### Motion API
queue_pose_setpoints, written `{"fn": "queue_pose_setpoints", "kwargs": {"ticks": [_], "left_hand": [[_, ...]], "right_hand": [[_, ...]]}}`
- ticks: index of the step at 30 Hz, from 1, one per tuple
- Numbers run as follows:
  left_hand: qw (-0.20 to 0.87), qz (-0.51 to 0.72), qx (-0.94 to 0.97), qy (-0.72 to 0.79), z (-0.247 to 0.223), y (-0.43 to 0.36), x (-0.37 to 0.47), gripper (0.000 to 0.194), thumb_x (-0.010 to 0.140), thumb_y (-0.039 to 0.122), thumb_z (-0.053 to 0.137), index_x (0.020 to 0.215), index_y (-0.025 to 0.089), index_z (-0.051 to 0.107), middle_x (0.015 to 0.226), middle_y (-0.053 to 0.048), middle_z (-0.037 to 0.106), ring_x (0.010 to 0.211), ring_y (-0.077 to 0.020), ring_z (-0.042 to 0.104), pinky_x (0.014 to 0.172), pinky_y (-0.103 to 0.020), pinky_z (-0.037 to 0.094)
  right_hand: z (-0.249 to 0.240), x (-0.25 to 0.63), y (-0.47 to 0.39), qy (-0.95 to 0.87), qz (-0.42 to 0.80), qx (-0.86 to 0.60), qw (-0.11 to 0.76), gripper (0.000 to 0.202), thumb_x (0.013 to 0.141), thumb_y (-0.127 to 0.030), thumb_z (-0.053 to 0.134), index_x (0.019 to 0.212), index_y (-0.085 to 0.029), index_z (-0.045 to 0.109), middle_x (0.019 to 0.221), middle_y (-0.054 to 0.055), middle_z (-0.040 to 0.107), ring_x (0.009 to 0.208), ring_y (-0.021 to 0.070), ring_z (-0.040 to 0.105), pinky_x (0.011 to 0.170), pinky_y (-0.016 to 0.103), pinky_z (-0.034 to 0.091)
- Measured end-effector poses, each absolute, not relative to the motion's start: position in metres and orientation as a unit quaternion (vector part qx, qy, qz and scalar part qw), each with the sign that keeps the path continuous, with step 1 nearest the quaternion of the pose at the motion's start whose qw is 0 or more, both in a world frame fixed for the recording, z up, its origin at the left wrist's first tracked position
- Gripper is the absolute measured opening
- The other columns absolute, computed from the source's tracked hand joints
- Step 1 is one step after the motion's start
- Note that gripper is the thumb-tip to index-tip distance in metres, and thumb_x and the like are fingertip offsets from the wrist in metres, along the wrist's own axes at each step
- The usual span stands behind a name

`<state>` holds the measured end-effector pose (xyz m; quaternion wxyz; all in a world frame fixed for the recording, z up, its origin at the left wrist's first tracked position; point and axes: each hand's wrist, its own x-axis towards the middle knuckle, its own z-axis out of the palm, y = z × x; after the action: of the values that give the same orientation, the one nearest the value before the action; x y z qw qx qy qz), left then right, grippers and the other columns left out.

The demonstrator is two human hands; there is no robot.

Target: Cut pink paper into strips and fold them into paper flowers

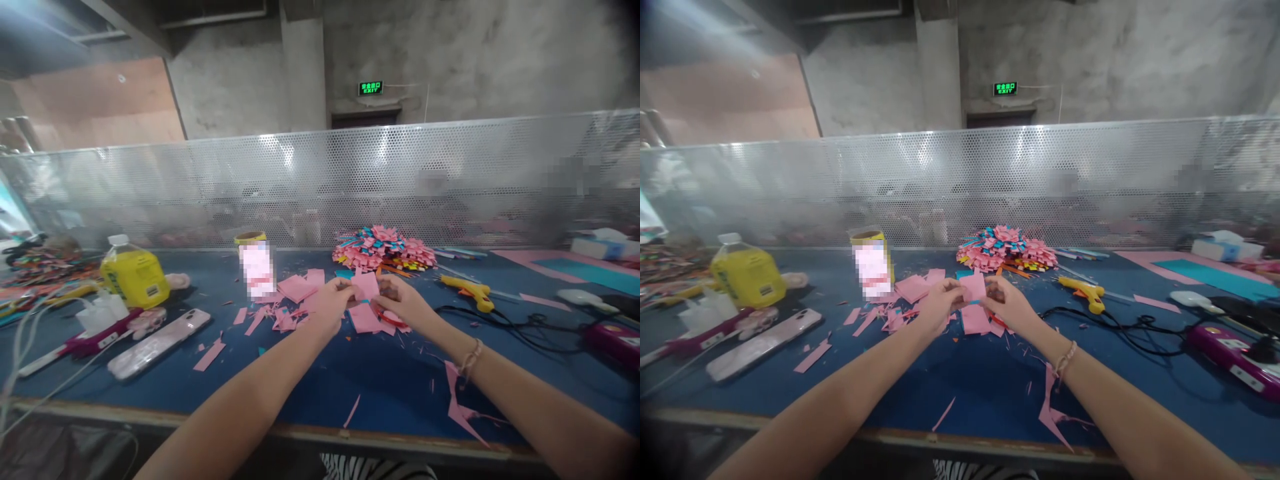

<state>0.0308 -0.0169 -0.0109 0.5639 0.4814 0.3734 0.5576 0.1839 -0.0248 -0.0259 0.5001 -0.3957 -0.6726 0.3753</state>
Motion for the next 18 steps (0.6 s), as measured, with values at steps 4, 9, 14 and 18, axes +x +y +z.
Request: {"fn": "queue_pose_setpoints", "kwargs": {"ticks": [4,9,14,18], "left_hand": [[0.586,0.511,0.495,0.388,-0.011,-0.024,0.035,0.015,0.053,0.01,0.059,0.058,0.015,0.045,0.051,0.002,0.054,0.048,-0.0088,0.053,0.057,-0.025,0.046],[0.605,0.495,0.511,0.357,-0.013,-0.026,0.036,0.011,0.057,0.019,0.061,0.061,0.013,0.052,0.052,0.002,0.055,0.047,-0.0089,0.052,0.057,-0.027,0.046],[0.599,0.483,0.541,0.339,-0.016,-0.024,0.037,0.015,0.054,0.015,0.064,0.067,0.012,0.056,0.054,0.003,0.055,0.046,-0.0071,0.05,0.056,-0.025,0.045],[0.605,0.487,0.534,0.336,-0.014,-0.025,0.037,0.016,0.052,0.011,0.064,0.066,0.012,0.056,0.055,0.003,0.055,0.046,-0.0071,0.051,0.057,-0.025,0.045]], "right_hand": [[-0.023,0.191,-0.023,-0.674,0.326,-0.414,0.517,0.021,0.065,-0.026,0.055,0.084,-0.02,0.05,0.069,0.0,0.057,0.064,0.0143,0.056,0.066,0.03,0.045],[-0.024,0.197,-0.023,-0.695,0.287,-0.435,0.496,0.023,0.063,-0.03,0.058,0.082,-0.018,0.054,0.068,0.002,0.056,0.064,0.015,0.054,0.062,0.028,0.044],[-0.032,0.191,-0.02,-0.671,0.359,-0.42,0.495,0.034,0.06,-0.038,0.062,0.087,-0.019,0.053,0.082,0.006,0.06,0.068,0.0165,0.057,0.059,0.028,0.046],[-0.032,0.185,-0.021,-0.665,0.399,-0.399,0.49,0.033,0.059,-0.038,0.064,0.083,-0.018,0.056,0.081,0.006,0.061,0.069,0.0164,0.057,0.061,0.027,0.046]]}}
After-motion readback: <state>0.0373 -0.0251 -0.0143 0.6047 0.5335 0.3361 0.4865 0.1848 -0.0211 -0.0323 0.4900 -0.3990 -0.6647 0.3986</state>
